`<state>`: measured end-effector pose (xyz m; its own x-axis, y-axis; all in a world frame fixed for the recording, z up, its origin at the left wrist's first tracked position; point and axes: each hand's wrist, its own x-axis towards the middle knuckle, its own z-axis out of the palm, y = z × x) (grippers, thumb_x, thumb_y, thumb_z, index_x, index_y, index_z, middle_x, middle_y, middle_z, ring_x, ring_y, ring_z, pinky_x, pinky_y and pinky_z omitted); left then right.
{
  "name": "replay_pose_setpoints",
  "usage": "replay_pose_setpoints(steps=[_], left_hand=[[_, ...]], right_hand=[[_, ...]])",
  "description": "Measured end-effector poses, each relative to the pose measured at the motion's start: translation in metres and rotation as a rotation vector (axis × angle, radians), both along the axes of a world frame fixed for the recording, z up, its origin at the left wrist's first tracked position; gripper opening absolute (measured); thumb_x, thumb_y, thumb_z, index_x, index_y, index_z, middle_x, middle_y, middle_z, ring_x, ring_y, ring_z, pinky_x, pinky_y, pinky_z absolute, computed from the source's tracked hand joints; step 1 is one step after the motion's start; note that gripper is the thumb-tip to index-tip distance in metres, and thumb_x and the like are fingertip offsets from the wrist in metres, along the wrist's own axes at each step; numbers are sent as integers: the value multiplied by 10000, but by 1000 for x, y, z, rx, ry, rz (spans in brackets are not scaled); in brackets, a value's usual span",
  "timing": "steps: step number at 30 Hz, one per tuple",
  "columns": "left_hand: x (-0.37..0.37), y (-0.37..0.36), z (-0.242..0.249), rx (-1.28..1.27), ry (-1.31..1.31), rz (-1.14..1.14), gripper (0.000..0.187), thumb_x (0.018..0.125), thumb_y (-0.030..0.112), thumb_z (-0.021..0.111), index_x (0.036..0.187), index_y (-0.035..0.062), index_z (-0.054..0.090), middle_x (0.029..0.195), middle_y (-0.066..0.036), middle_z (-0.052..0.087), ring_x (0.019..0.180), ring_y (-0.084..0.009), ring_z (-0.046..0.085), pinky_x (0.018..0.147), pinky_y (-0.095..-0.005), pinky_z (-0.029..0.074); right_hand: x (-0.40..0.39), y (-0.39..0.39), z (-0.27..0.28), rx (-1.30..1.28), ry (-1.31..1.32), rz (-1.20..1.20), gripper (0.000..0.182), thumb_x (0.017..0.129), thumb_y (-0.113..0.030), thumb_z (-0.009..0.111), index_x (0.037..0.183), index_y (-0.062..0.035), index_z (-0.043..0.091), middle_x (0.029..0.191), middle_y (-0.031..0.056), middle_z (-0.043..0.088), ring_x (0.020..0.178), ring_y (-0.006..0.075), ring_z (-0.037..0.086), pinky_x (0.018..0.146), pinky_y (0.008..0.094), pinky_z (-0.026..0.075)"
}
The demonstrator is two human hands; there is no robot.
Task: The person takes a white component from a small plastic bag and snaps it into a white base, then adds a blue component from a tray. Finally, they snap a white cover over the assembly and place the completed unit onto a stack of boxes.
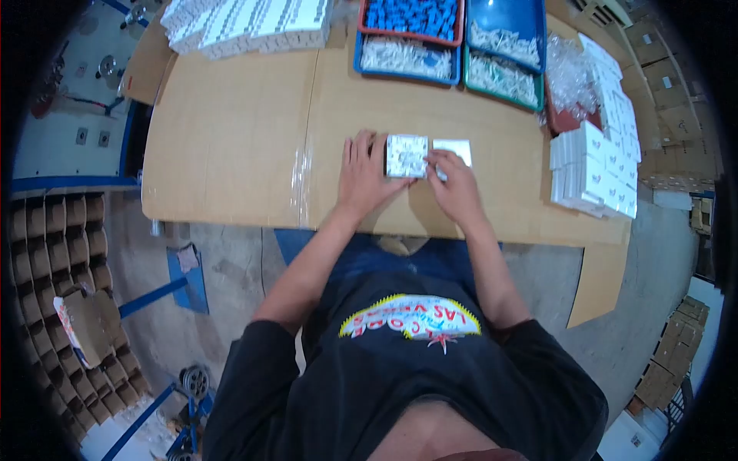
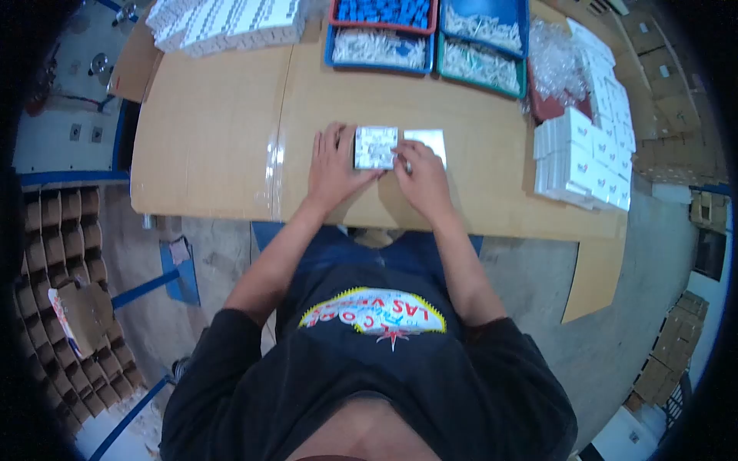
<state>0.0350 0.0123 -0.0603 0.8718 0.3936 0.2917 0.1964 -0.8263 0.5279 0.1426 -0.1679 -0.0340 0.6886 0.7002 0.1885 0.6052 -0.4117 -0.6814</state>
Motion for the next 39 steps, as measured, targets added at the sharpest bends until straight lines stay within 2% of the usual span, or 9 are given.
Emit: replay_pose_setpoints(steps=[8, 15, 17, 24, 27, 30, 33, 35, 39], left_hand=[[3, -2, 9, 46, 75, 2, 950, 732, 596, 796, 1408, 15, 469, 1417, -225, 455, 1416, -385, 375, 1217, -562, 220], [4, -1, 13, 47, 153, 10, 935, 771, 643, 731, 1416, 24, 459, 1433, -215, 443, 1429, -386, 349, 1222, -565, 196], [3, 1, 14, 41, 143, 13, 931, 778, 655, 719, 1413, 26, 462, 1437, -210, 436, 1439, -378, 333, 1226, -560, 183], [5, 2, 24, 13, 169, 16, 928, 780, 631, 740, 1416, 14, 463, 1418, -218, 442, 1428, -382, 347, 1217, -561, 198], [6, 4, 26, 0, 177, 15, 921, 788, 637, 731, 1413, 15, 464, 1417, -216, 443, 1424, -382, 350, 1213, -561, 205], [6, 7, 25, -5, 188, 11, 912, 796, 645, 720, 1410, 20, 469, 1421, -214, 444, 1421, -383, 355, 1208, -562, 214], [6, 8, 22, 9, 183, 9, 905, 799, 656, 711, 1405, 26, 475, 1427, -213, 444, 1411, -383, 367, 1204, -564, 220], [5, 8, 23, 12, 265, -11, 925, 833, 710, 629, 1454, 48, 449, 1478, -200, 419, 1468, -346, 316, 1226, -561, 184], [5, 8, 24, 4, 198, -6, 912, 801, 664, 707, 1413, 30, 473, 1449, -214, 437, 1439, -375, 347, 1207, -571, 209]], right_hand=[[60, 38, 40, 107, -113, -25, 175, 897, -105, 669, 1057, -60, 721, 1123, 108, 692, 1091, 314, 648, 927, 430, 493], [196, 124, 89, 250, -222, -111, 205, 922, -146, 672, 1113, -85, 714, 953, 137, 733, 855, 327, 706, 845, 464, 518], [251, 152, 100, 151, -395, -145, 212, 945, -209, 659, 1115, -96, 714, 959, 139, 744, 893, 338, 712, 786, 483, 534], [397, 250, 109, -165, -544, -289, 245, 952, -311, 632, 1094, -129, 712, 998, 134, 750, 948, 353, 716, 787, 497, 560], [425, 271, 105, -211, -561, -272, 263, 943, -321, 644, 1125, -140, 705, 1064, 136, 741, 1018, 347, 700, 820, 487, 568], [430, 285, 96, -361, -709, -215, 245, 940, -236, 619, 1151, -143, 699, 1172, 147, 695, 1152, 337, 654, 905, 526, 555], [445, 297, 87, -368, -648, -239, 263, 927, -187, 593, 1162, -148, 704, 1198, 154, 689, 1168, 337, 645, 922, 522, 547], [456, 302, 80, -335, -622, -238, 289, 919, -153, 563, 1168, -136, 708, 1190, 157, 700, 1135, 353, 660, 927, 511, 544], [437, 290, 99, -174, -589, -249, 300, 912, -137, 598, 1186, -103, 713, 1187, 174, 703, 1101, 355, 680, 915, 482, 552]])
